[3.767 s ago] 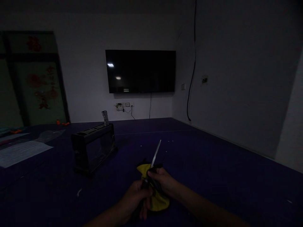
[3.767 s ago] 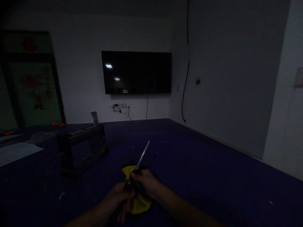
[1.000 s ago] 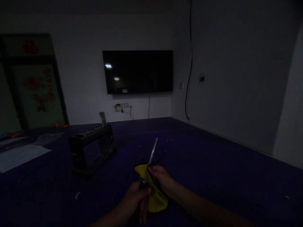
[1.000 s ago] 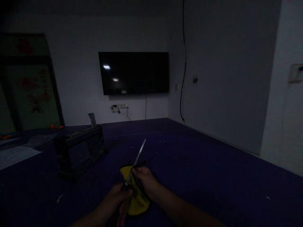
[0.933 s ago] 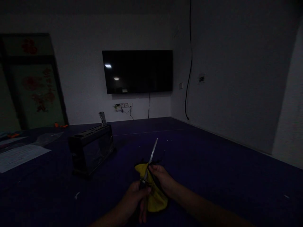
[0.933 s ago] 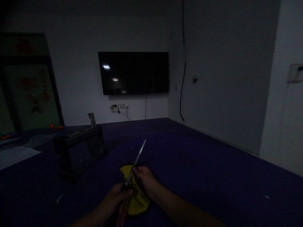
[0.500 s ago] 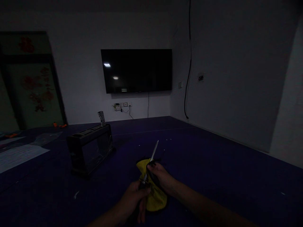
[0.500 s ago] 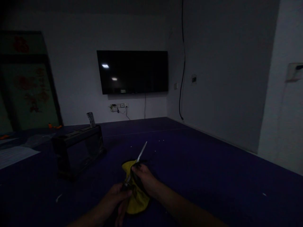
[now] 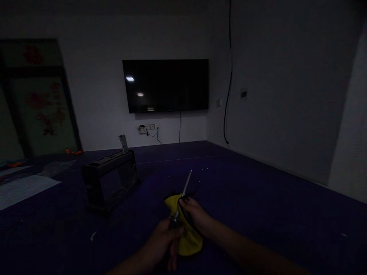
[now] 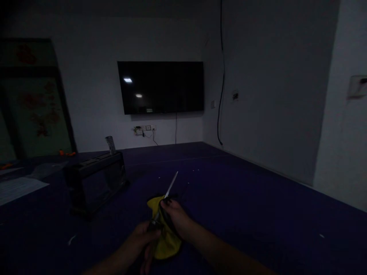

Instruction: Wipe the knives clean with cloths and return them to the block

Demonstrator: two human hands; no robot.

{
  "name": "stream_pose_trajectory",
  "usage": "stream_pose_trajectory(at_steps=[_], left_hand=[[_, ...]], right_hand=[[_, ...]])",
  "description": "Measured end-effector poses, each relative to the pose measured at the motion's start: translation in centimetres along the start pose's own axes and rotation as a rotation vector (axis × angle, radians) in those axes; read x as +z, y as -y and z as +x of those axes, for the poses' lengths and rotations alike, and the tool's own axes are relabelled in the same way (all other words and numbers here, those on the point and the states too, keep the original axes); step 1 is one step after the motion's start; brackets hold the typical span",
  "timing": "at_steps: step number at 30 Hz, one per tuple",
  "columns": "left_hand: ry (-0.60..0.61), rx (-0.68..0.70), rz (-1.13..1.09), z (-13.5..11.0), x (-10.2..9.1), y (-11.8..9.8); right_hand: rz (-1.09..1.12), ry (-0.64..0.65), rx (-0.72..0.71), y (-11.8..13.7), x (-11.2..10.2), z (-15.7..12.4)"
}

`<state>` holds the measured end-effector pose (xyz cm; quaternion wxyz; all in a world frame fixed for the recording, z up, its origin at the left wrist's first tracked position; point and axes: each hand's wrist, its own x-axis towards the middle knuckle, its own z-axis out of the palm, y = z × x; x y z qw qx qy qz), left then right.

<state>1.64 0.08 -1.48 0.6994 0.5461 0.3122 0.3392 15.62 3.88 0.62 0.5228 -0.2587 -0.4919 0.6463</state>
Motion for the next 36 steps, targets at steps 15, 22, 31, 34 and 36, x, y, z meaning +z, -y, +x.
stream_pose_trajectory(at_steps=[15, 22, 31, 34, 36], left_hand=[[-0.025, -0.003, 0.051, 0.1, -0.5, 0.5], [0.006, 0.007, 0.024, -0.3, 0.2, -0.2], [-0.005, -0.005, 0.05, 0.0, 0.0, 0.0], [0.01, -0.025, 0.044, 0.5, -0.3, 0.3], [0.018, -0.042, 0.05, 0.7, -0.4, 0.4]], right_hand=[[0.01, -0.072, -0.015, 0.6, -0.7, 0.3], [-0.008, -0.064, 0.0, 0.5, -0.2, -0.1], [-0.006, -0.07, 0.008, 0.5, -0.4, 0.0], [0.006, -0.08, 0.005, 0.6, -0.6, 0.3], [0.015, -0.089, -0.001, 0.6, -0.8, 0.5]])
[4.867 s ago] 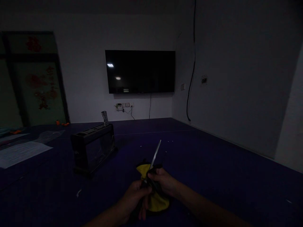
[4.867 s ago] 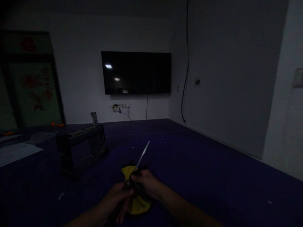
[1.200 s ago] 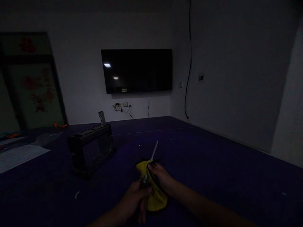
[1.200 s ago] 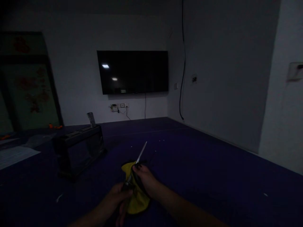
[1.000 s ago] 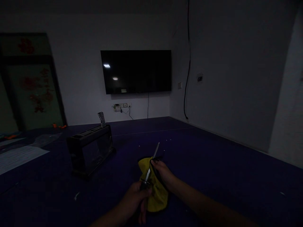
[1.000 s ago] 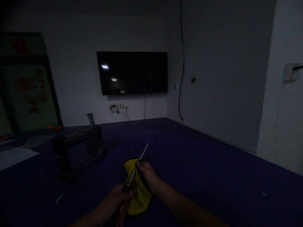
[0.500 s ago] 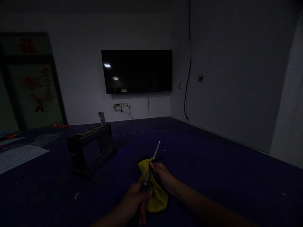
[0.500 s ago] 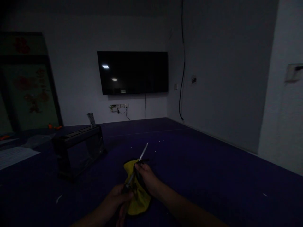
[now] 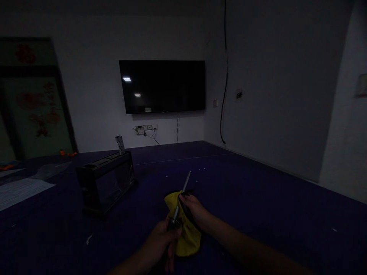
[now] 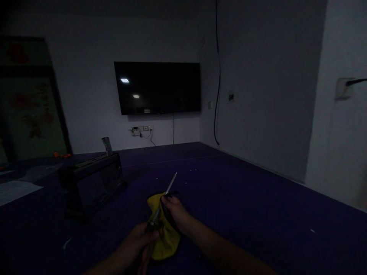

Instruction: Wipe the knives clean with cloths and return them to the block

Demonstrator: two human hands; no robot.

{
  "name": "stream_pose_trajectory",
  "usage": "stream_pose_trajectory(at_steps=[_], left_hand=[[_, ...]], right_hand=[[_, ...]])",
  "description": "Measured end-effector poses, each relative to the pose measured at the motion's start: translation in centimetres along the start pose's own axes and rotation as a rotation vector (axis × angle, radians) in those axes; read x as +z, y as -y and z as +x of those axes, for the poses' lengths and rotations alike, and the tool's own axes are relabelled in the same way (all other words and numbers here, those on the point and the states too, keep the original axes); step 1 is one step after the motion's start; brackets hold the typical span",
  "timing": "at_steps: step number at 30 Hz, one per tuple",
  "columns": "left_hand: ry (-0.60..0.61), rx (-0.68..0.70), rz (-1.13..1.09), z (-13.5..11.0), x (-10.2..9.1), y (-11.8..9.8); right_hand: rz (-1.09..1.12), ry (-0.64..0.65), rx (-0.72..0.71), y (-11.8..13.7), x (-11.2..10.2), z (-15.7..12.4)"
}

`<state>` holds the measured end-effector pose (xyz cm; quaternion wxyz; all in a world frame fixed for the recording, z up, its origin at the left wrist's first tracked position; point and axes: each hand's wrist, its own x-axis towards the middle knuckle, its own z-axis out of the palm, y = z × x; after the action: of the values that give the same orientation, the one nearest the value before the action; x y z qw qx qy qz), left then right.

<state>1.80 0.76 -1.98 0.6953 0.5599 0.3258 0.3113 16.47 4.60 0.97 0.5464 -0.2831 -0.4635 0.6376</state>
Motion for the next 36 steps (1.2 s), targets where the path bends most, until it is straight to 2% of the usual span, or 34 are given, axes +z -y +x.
stream_pose_trajectory(at_steps=[6, 10, 17, 26, 36], left_hand=[[-0.059, 0.02, 0.016, -0.4, 0.1, 0.1], [-0.101, 0.043, 0.059, -0.6, 0.1, -0.1], [-0.039, -0.029, 0.046, -0.5, 0.2, -0.5], [-0.122, 0.084, 0.078, -0.6, 0.4, -0.2], [-0.121, 0.083, 0.082, -1.1, 0.7, -0.7]], right_hand=[[0.018, -0.056, -0.026, 0.2, -0.8, 0.5], [0.011, -0.049, -0.021, 0.0, -0.9, 0.7], [-0.002, -0.062, -0.023, -0.2, -0.7, 0.5], [-0.002, -0.053, -0.021, 0.7, -0.1, -0.3], [0.013, -0.047, 0.017, 0.4, 0.2, -0.5]])
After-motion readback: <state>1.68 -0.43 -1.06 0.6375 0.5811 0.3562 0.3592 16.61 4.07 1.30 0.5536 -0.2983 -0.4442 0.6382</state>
